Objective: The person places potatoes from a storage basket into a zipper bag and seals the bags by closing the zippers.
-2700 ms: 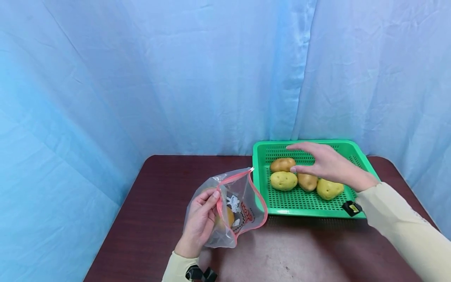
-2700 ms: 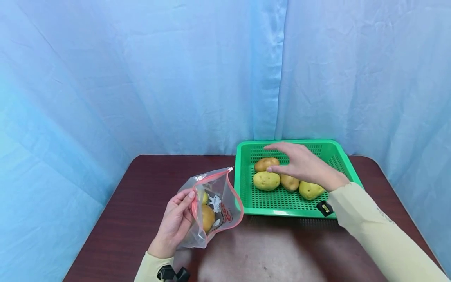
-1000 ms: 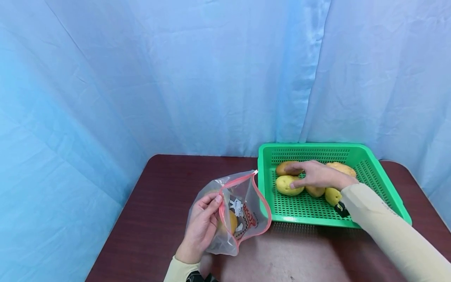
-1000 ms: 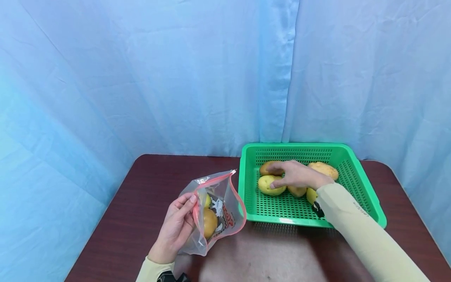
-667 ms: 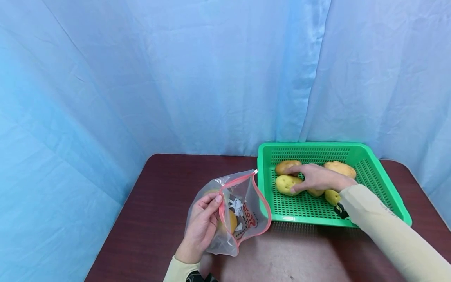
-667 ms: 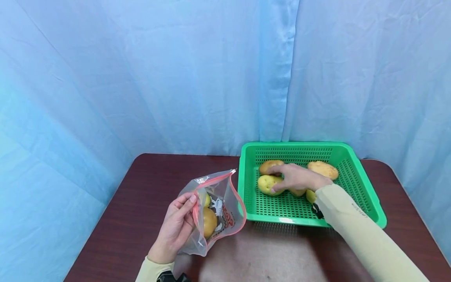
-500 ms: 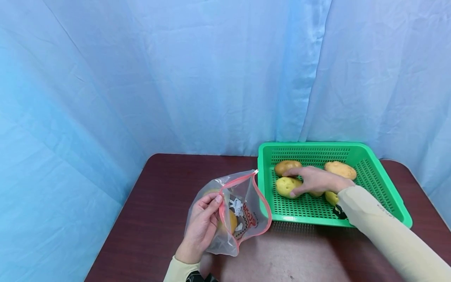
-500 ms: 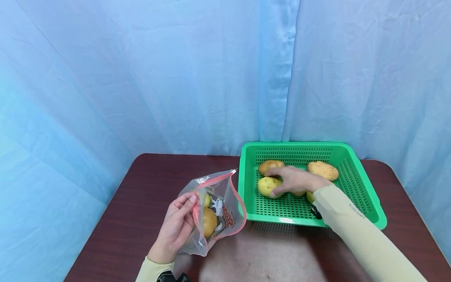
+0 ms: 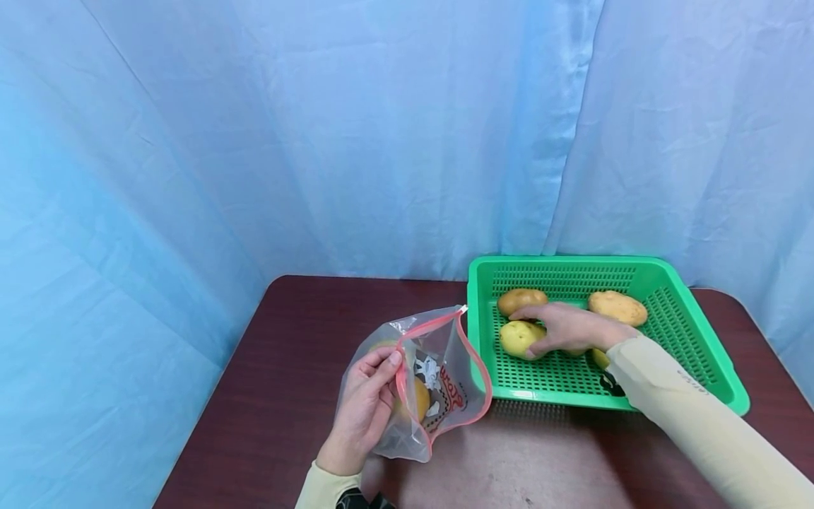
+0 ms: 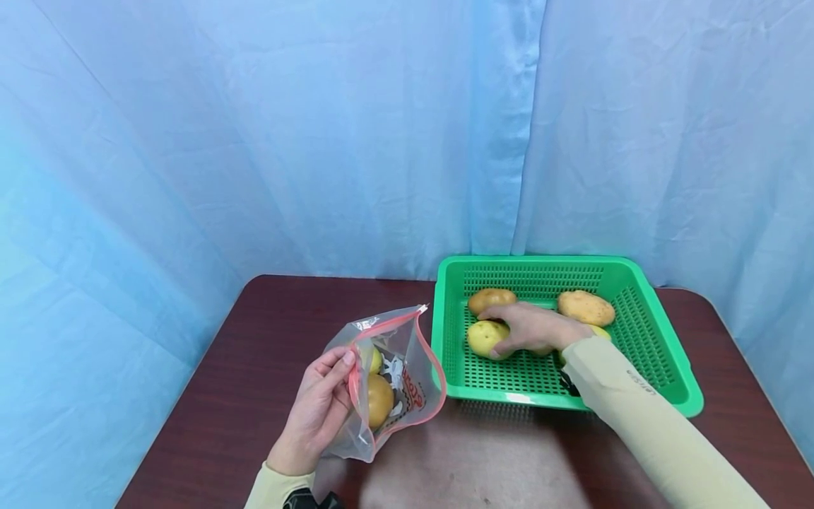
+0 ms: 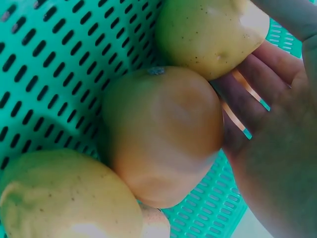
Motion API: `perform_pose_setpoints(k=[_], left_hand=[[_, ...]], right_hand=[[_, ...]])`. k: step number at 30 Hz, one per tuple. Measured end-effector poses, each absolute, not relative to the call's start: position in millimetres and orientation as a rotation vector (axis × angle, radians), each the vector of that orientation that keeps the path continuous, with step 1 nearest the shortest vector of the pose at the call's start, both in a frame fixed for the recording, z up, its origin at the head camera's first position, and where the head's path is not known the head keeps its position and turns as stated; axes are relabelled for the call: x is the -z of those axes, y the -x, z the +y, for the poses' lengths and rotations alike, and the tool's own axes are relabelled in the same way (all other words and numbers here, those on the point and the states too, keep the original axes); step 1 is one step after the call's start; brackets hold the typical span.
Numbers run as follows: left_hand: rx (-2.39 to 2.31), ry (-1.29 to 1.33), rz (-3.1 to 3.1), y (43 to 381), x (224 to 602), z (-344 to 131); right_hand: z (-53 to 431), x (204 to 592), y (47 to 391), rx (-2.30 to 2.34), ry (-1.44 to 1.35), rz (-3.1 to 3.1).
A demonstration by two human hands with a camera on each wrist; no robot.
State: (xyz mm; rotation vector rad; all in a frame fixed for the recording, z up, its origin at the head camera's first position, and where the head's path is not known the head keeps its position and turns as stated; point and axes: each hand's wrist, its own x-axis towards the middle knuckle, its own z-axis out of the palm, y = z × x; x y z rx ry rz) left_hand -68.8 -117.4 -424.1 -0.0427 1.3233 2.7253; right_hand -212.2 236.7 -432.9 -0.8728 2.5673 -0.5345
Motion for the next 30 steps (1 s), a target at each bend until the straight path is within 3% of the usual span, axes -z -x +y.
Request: perform_pose_setpoints(k=[11,30], left_hand=[[-2.728,0.045,1.325,67,423,-117],[-2.737,0.079,1.303,77,424,-115]], right_hand=[[239,426,212,0.555,0.858,2.596],[235,379,203,0.717,0.848,2.651]])
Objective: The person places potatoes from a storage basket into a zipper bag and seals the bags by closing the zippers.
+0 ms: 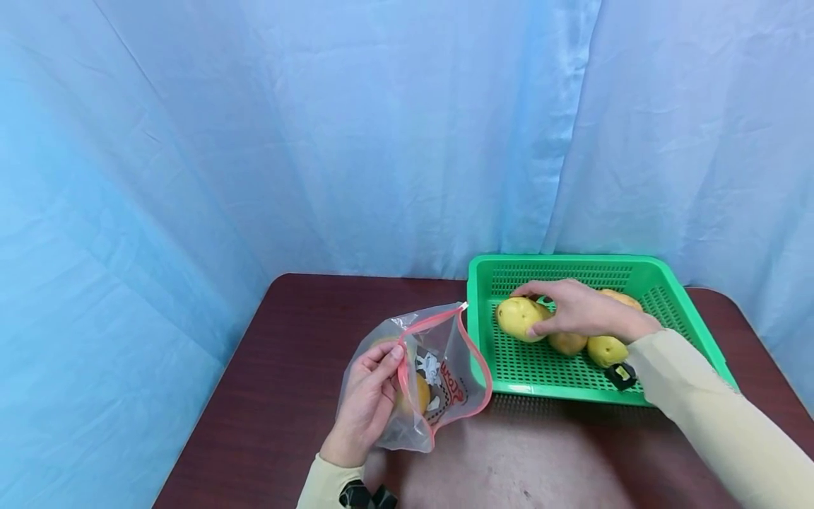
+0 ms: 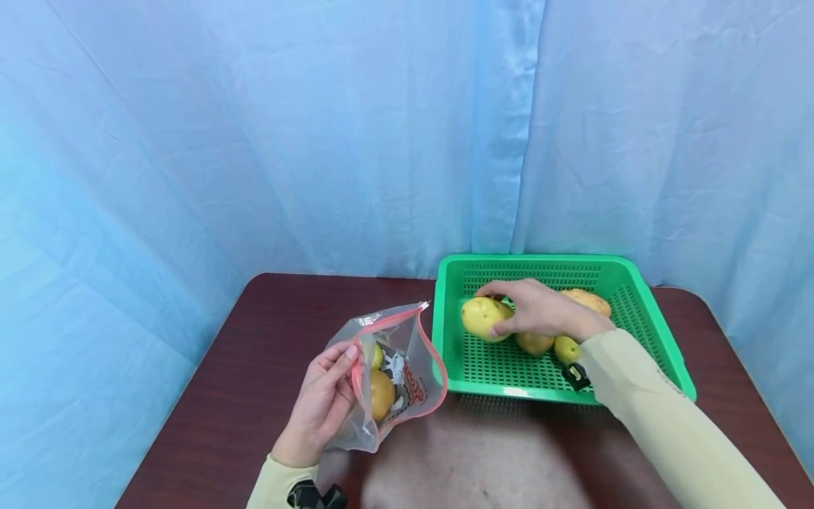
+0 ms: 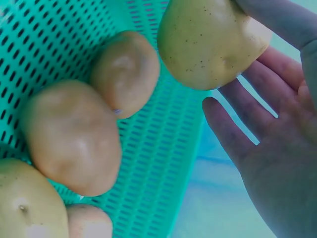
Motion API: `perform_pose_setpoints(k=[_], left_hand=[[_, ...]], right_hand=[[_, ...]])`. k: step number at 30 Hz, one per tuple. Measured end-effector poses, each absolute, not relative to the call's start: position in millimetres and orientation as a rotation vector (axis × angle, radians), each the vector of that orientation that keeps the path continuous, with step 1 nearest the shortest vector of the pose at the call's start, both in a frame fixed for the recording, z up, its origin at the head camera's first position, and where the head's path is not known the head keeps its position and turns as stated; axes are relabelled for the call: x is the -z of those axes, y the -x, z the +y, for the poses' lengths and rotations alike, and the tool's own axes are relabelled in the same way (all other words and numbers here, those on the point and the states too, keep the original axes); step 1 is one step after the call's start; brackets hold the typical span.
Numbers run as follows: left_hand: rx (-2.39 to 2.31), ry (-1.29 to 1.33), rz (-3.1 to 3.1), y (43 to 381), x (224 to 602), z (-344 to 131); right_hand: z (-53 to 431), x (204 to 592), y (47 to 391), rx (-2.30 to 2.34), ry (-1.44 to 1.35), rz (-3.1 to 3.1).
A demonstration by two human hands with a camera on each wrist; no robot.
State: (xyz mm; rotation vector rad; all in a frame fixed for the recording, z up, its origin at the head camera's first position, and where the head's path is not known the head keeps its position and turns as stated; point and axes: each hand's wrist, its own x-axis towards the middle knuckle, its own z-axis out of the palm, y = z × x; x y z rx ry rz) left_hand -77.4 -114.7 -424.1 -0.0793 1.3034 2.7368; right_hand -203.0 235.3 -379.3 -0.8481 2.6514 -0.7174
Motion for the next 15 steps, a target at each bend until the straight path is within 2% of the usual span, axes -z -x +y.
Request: perform_pose_setpoints(k=[9,15], left_hand=[[-2.739,0.08,1.298,84,427,-112],[-2.743,0.083,1.295,88,427,-111]], right_hand=[[233,363,188,0.785,0.787,2.741],[233,359,172,0.825,0.84,2.835]])
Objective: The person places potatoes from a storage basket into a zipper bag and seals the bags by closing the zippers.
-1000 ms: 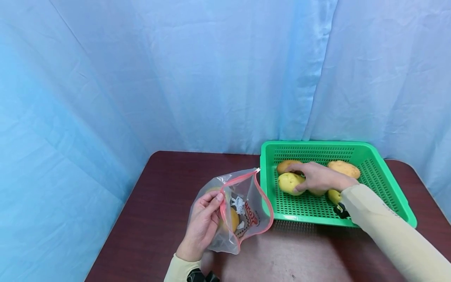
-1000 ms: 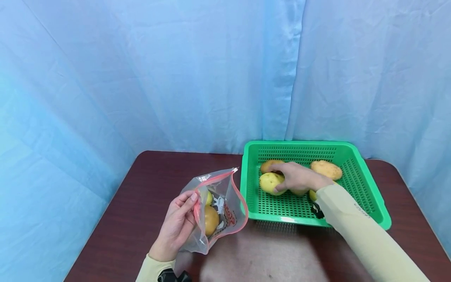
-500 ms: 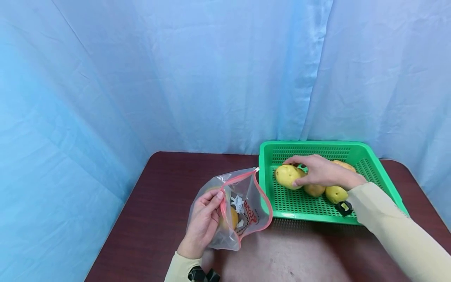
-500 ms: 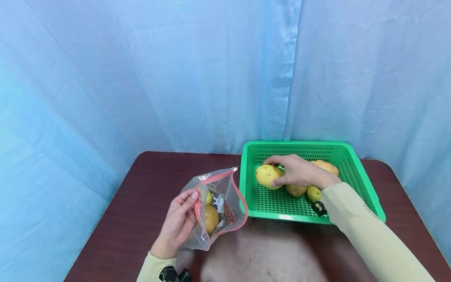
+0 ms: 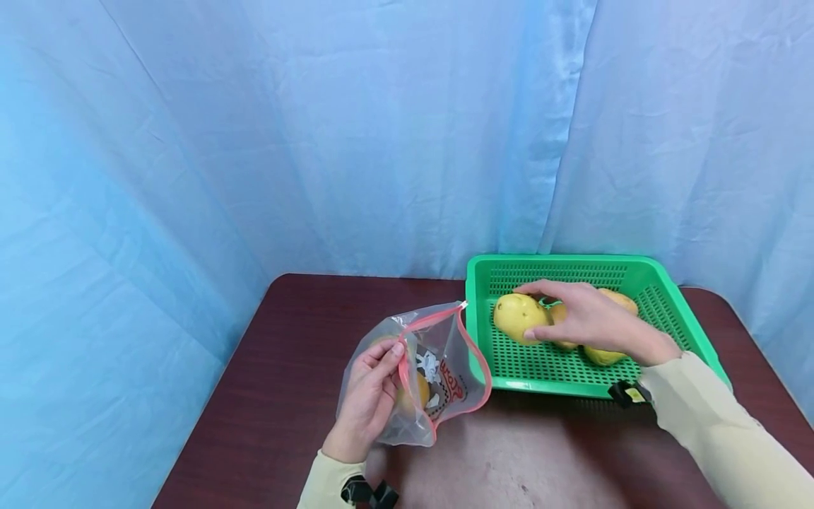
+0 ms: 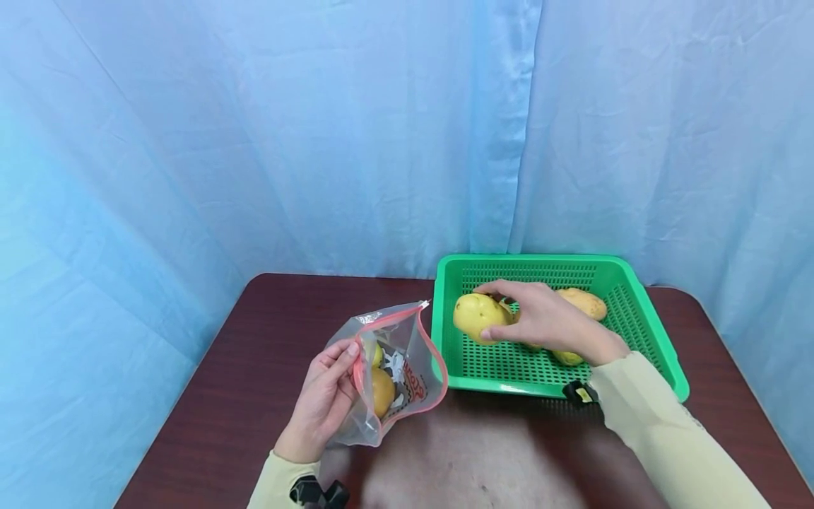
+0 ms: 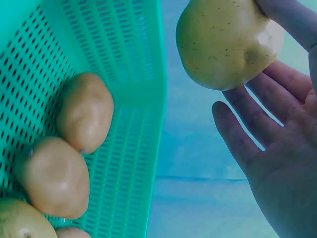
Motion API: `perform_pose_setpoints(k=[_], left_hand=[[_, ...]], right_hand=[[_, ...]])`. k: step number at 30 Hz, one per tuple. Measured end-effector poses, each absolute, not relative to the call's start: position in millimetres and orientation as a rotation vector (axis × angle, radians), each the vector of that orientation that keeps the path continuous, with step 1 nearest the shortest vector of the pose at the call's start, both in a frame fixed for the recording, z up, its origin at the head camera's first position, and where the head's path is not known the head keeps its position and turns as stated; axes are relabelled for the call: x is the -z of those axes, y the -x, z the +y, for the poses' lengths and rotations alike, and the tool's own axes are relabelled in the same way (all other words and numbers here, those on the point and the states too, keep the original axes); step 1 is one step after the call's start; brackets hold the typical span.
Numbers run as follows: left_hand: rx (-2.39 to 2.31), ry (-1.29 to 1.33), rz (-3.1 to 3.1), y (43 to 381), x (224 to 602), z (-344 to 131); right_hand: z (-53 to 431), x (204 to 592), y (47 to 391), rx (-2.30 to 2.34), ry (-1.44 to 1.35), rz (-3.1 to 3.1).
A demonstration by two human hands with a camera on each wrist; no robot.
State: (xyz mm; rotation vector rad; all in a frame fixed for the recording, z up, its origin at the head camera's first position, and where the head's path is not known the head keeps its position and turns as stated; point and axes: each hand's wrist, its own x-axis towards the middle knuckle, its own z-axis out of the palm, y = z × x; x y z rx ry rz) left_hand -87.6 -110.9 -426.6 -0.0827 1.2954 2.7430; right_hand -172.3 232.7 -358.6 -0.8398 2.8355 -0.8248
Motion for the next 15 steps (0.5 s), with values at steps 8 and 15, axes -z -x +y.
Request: perform_pose_setpoints(k=[8,15], left_hand=[[-2.744,0.085,1.3,90,428,-109],[-2.746,0.081,1.291,90,428,-108]], right_hand=[[230,359,150,0.988,0.873,2.892],[222,364,131,1.134,0.834,2.9]])
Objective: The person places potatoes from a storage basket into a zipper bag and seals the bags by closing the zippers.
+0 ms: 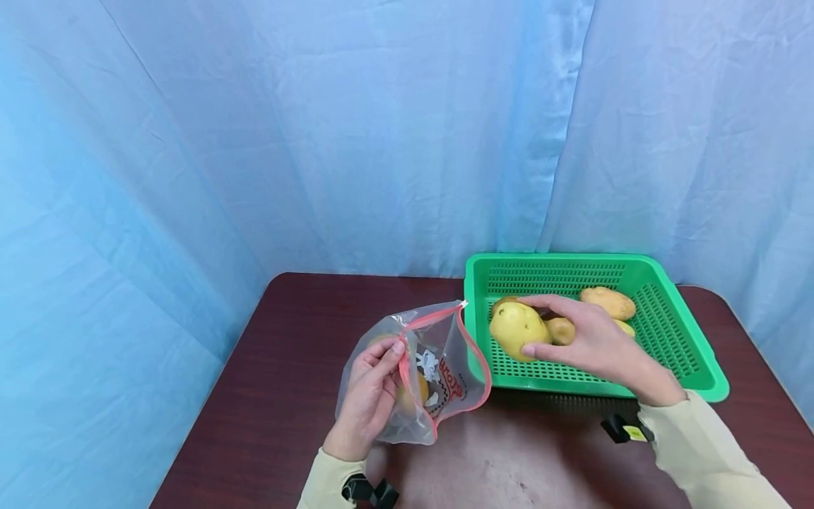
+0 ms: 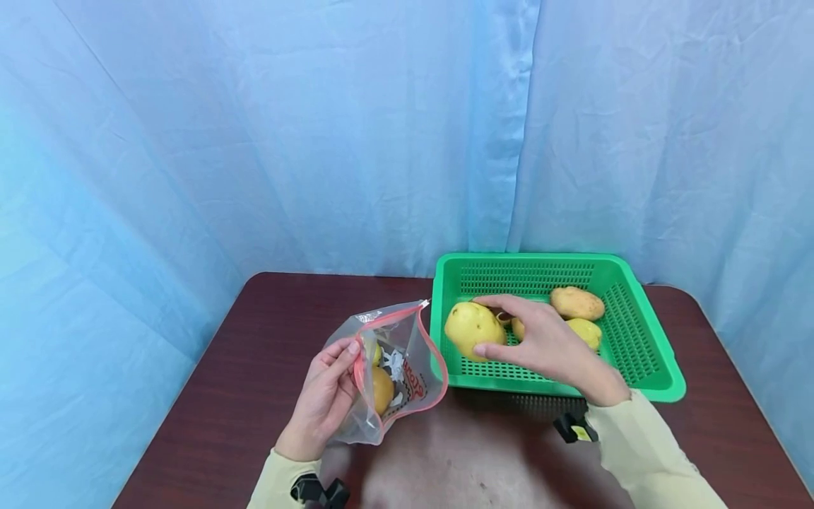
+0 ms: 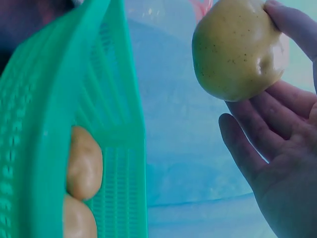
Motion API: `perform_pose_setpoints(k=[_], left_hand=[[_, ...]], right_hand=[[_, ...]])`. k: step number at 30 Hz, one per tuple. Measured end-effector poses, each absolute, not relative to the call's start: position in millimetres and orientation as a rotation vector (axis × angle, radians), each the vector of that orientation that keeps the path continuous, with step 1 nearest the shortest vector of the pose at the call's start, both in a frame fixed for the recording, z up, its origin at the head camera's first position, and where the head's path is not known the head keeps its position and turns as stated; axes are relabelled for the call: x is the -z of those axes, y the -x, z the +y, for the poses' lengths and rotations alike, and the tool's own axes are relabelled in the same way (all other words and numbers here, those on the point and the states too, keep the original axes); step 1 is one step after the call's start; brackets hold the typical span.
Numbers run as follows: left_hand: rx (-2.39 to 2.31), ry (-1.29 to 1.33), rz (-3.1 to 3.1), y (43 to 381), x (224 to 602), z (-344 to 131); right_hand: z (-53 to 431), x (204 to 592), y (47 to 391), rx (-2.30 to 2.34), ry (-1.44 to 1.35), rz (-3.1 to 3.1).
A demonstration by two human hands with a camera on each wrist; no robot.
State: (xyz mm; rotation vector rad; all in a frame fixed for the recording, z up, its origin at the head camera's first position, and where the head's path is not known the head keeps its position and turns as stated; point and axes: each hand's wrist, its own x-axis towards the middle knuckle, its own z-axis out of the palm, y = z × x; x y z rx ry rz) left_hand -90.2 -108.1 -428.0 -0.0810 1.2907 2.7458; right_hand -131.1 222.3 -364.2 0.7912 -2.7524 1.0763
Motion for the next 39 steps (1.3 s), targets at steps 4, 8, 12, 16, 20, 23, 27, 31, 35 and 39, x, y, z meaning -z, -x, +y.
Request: perform_pose_setpoints(k=[4,8,12,16,20,23,27,31,35,39], left_hand=[[-2.743,0.072,1.289,90,427,-108],[-2.74,0.073,1.291,89,427,-108],[-2.743,0.078,1.287,90,427,-108],[-2.745,0.075,1.276,90,427,-107],[-2.744,0.072,1.268,90,427,-106],[-2.743,0.07,1.268,90,427,-106],[-2.739,0.065,1.273,91,427,-106],[-2.735,0.069,1.278,90,428,-105],[-2.735,0.07,1.278,90,428,-105],[-2.74,0.06,1.273,90,427,-105]], right_hand=[[215,368,123,-1.155,-0.818,-2.666],[205,372,114,-1.199,-0.801,-2.601],[195,376,107,-1.221,-0.781,-2.55],[187,379,103,-1.197,-0.728,-2.53],[180,382,98,-1.201,-0.677,-2.521],[172,384,96,-1.222,-0.669,-2.501],[161,390,95,-1.226,-0.69,-2.457],[149,397,93,-1.218,-0.676,-2.443],[138,403,91,-1.214,-0.67,-2.439],[128,408,90,-1.177,-0.713,-2.425]])
